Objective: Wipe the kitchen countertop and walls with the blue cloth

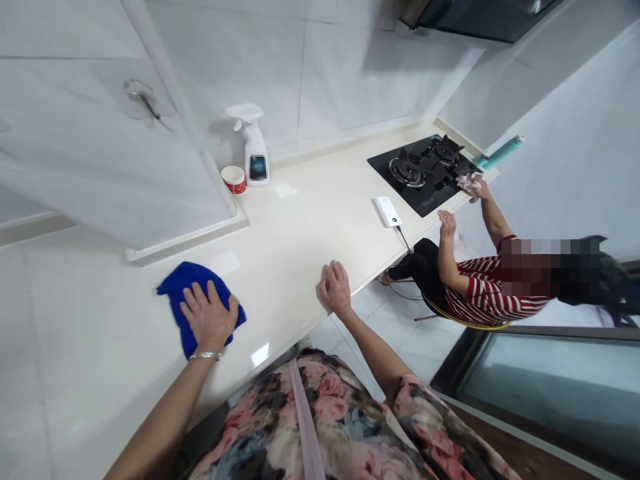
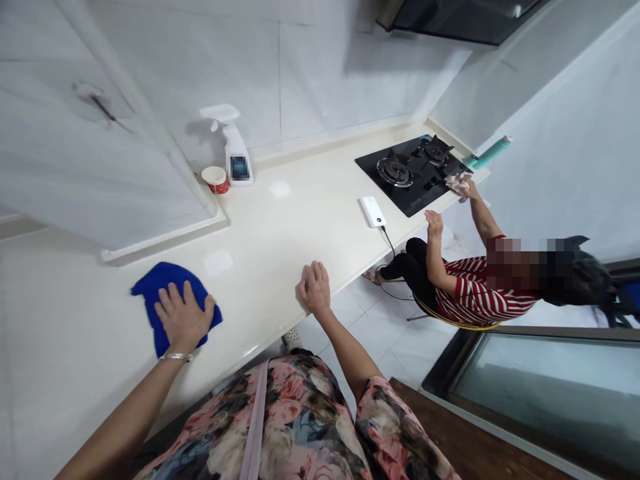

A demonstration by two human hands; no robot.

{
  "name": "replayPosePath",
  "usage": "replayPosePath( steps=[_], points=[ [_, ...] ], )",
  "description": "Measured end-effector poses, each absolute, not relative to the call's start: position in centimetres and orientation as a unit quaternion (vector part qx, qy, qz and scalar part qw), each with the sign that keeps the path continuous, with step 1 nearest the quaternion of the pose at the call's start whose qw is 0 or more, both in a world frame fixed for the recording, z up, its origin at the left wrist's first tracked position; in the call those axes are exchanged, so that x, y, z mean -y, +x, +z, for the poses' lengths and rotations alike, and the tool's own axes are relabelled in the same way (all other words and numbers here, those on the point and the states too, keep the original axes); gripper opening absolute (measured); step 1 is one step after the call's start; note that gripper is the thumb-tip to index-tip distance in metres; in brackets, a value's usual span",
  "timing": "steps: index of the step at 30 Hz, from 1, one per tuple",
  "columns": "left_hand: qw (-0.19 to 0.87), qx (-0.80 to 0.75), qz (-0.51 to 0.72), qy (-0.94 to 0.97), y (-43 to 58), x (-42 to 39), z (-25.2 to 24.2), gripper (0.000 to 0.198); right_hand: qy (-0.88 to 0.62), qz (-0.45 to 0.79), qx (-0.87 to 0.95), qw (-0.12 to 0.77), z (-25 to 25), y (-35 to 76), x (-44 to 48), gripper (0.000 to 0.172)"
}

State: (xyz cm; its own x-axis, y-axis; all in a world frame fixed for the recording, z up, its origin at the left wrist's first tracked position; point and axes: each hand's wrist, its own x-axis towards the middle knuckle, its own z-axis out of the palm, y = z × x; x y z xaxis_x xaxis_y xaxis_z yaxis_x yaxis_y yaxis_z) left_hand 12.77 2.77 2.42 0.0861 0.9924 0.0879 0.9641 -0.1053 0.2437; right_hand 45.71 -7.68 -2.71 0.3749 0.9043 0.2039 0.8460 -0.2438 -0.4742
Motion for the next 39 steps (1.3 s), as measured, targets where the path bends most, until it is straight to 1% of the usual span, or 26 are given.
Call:
replayPosePath(
  steps=[5,11,17,24,29,39],
  points=[
    [0.080,-0.613,0.121,0.776,16.4,-1.8,2.0,0.077,-0.774,0.037,0.560,0.294,-3.1,45.8,7.7,0.050],
    [0.106,-0.587,0.118,0.794,17.3,-1.5,2.1,0.077,-0.778,0.020,0.563,0.279,-3.4,45.9,7.7,0.049],
    [0.102,-0.572,0.142,0.802,17.0,-1.4,2.0,0.076,-0.776,-0.013,0.576,0.257,-3.5,46.0,7.8,0.048],
    [0.101,-0.549,0.143,0.817,16.3,-1.8,1.5,0.074,-0.768,-0.054,0.577,0.273,-3.9,46.0,7.9,0.048],
    [0.106,-0.489,0.139,0.854,15.0,-3.9,1.3,0.074,-0.754,-0.058,0.590,0.282,-4.1,46.2,8.3,0.048],
    [0.138,-0.403,0.119,0.897,15.2,-10.6,1.6,0.065,-0.754,-0.049,0.591,0.281,-4.1,46.2,8.6,0.052]
  ],
)
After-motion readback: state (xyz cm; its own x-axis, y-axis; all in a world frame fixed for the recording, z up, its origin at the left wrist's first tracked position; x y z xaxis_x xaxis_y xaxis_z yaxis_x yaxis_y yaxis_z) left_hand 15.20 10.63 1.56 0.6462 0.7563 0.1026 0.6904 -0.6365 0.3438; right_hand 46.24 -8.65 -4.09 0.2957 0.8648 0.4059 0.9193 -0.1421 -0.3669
